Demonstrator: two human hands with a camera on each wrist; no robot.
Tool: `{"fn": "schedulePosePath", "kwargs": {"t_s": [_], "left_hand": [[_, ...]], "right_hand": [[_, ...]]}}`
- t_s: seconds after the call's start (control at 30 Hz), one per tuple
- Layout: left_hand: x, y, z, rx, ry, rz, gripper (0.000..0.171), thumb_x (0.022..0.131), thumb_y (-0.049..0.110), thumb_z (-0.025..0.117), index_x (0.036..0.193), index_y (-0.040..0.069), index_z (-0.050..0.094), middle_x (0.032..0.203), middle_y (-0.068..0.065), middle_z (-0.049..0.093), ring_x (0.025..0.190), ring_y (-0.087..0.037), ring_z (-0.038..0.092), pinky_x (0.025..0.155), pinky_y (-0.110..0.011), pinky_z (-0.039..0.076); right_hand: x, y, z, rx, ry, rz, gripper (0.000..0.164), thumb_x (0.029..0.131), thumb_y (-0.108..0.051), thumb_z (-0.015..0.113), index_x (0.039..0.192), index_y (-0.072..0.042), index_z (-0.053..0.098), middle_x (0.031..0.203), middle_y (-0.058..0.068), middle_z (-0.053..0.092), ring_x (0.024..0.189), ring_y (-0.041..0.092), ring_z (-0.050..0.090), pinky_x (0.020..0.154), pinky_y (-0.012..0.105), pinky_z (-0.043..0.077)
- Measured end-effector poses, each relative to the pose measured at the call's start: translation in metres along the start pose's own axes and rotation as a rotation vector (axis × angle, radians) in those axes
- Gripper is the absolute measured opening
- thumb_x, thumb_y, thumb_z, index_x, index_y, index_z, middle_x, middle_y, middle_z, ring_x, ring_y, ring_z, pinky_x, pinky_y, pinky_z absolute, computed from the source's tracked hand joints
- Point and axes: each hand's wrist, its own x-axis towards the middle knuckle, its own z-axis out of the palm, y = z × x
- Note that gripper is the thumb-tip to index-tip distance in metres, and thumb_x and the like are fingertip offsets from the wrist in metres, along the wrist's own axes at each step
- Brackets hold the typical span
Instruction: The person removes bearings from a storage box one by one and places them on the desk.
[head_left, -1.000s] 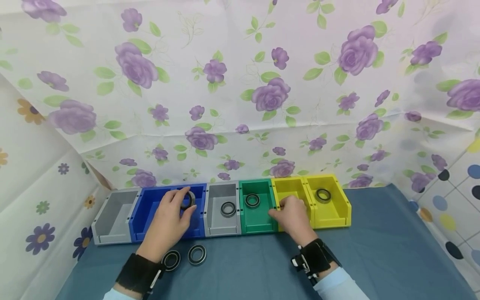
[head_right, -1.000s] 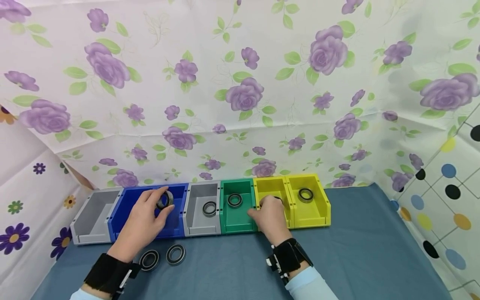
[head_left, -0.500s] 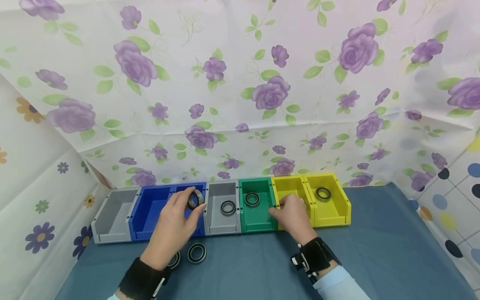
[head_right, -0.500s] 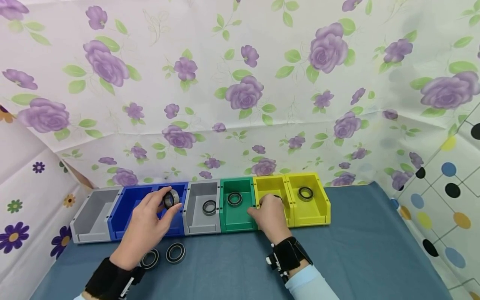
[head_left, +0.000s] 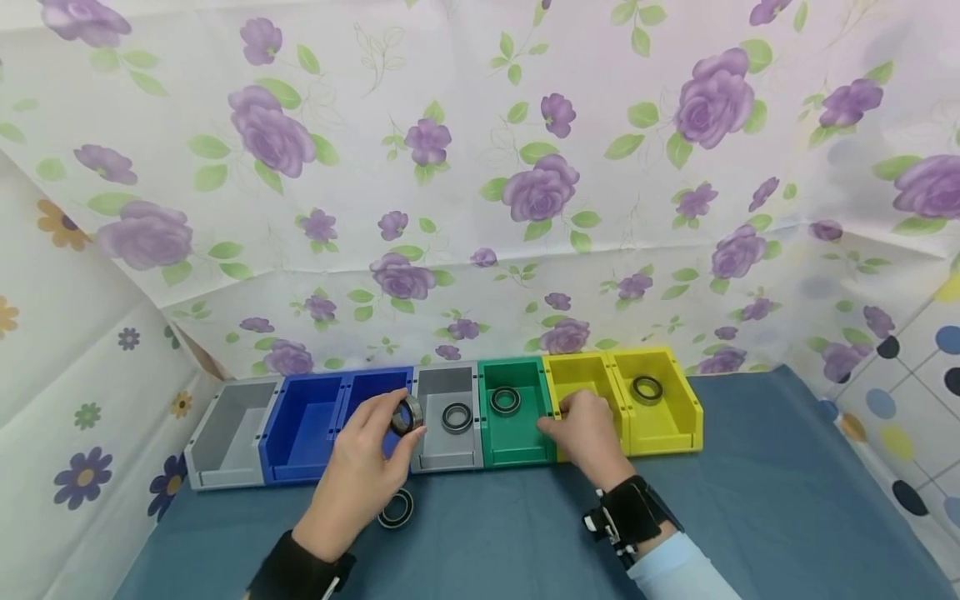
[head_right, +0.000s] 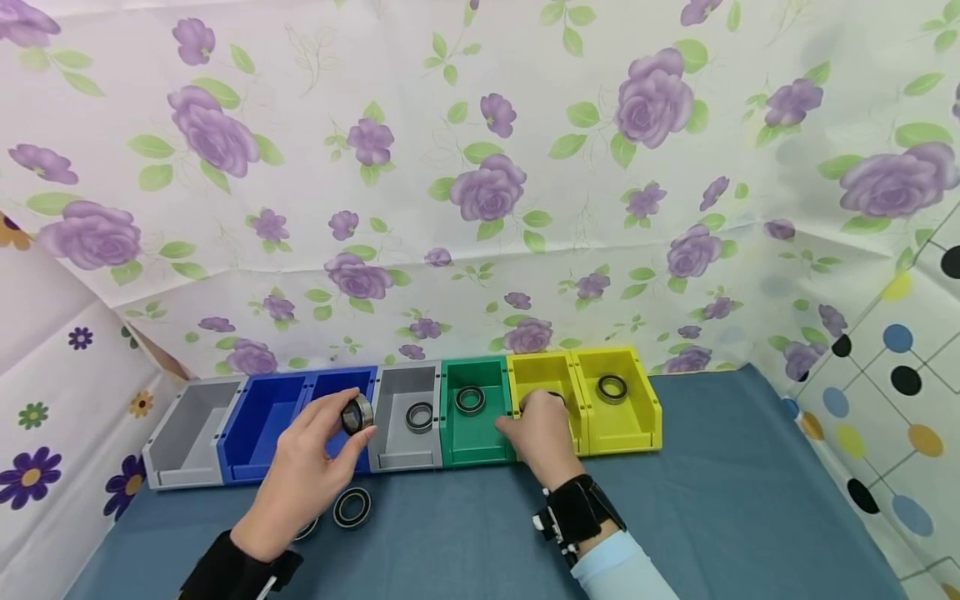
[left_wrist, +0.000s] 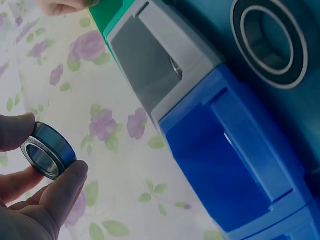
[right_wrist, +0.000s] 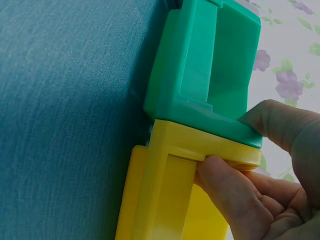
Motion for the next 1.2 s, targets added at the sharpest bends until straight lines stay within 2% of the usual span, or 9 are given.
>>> {"fn": "schedulePosePath", "kwargs": {"t_s": [0.2, 0.43, 0.53, 0.77, 1.03, 1.2], "left_hand": [[-0.007, 0.004, 0.008, 0.017, -0.049, 0.015, 0.057, 0.085, 0.026, 0.068, 0.136, 0.016, 0.046, 0.126, -0.01, 0.053, 0.115, -0.023, 0.055, 0.084, -0.036, 0.054], [-0.019, 0.008, 0.022, 0.049, -0.091, -0.002, 0.055, 0.082, 0.025, 0.072, 0.132, 0.018, 0.051, 0.122, -0.006, 0.055, 0.11, -0.017, 0.058, 0.079, -0.027, 0.054], [-0.023, 0.009, 0.028, 0.057, -0.111, 0.006, 0.053, 0.081, 0.025, 0.073, 0.13, 0.017, 0.054, 0.12, -0.006, 0.056, 0.109, -0.017, 0.058, 0.08, -0.027, 0.054], [-0.031, 0.012, 0.039, 0.089, -0.21, 0.008, 0.051, 0.081, 0.028, 0.073, 0.128, 0.021, 0.055, 0.121, 0.0, 0.056, 0.112, -0.015, 0.056, 0.087, -0.029, 0.052], [-0.043, 0.009, 0.053, 0.067, -0.295, 0.023, 0.049, 0.082, 0.027, 0.072, 0.127, 0.017, 0.056, 0.118, -0.002, 0.056, 0.107, -0.016, 0.057, 0.083, -0.031, 0.053], [-0.047, 0.006, 0.058, 0.072, -0.368, -0.005, 0.049, 0.083, 0.029, 0.07, 0.128, 0.018, 0.055, 0.121, -0.003, 0.055, 0.111, -0.018, 0.057, 0.085, -0.034, 0.053]], "right_hand": [[0.0, 0.001, -0.001, -0.011, 0.008, -0.011, 0.047, 0.075, -0.029, 0.073, 0.051, -0.015, 0.035, 0.049, -0.004, 0.025, 0.038, 0.012, 0.032, 0.038, 0.023, 0.023], [0.0, 0.001, -0.001, -0.008, 0.005, -0.006, 0.048, 0.075, -0.029, 0.074, 0.051, -0.015, 0.036, 0.049, -0.004, 0.024, 0.038, 0.012, 0.032, 0.038, 0.023, 0.023], [0.0, 0.001, 0.0, -0.007, 0.004, -0.005, 0.048, 0.075, -0.029, 0.074, 0.051, -0.015, 0.035, 0.049, -0.004, 0.024, 0.037, 0.012, 0.031, 0.037, 0.023, 0.023], [0.0, 0.003, 0.001, -0.017, 0.009, -0.004, 0.048, 0.075, -0.028, 0.074, 0.051, -0.015, 0.035, 0.049, -0.004, 0.024, 0.037, 0.012, 0.031, 0.037, 0.022, 0.023], [0.0, 0.002, 0.001, -0.015, 0.005, 0.011, 0.046, 0.075, -0.028, 0.074, 0.05, -0.015, 0.037, 0.048, -0.004, 0.025, 0.037, 0.013, 0.033, 0.036, 0.023, 0.023], [0.0, 0.001, 0.001, -0.007, 0.006, 0.004, 0.046, 0.075, -0.028, 0.073, 0.05, -0.014, 0.037, 0.048, -0.004, 0.026, 0.036, 0.013, 0.033, 0.036, 0.023, 0.023]]}}
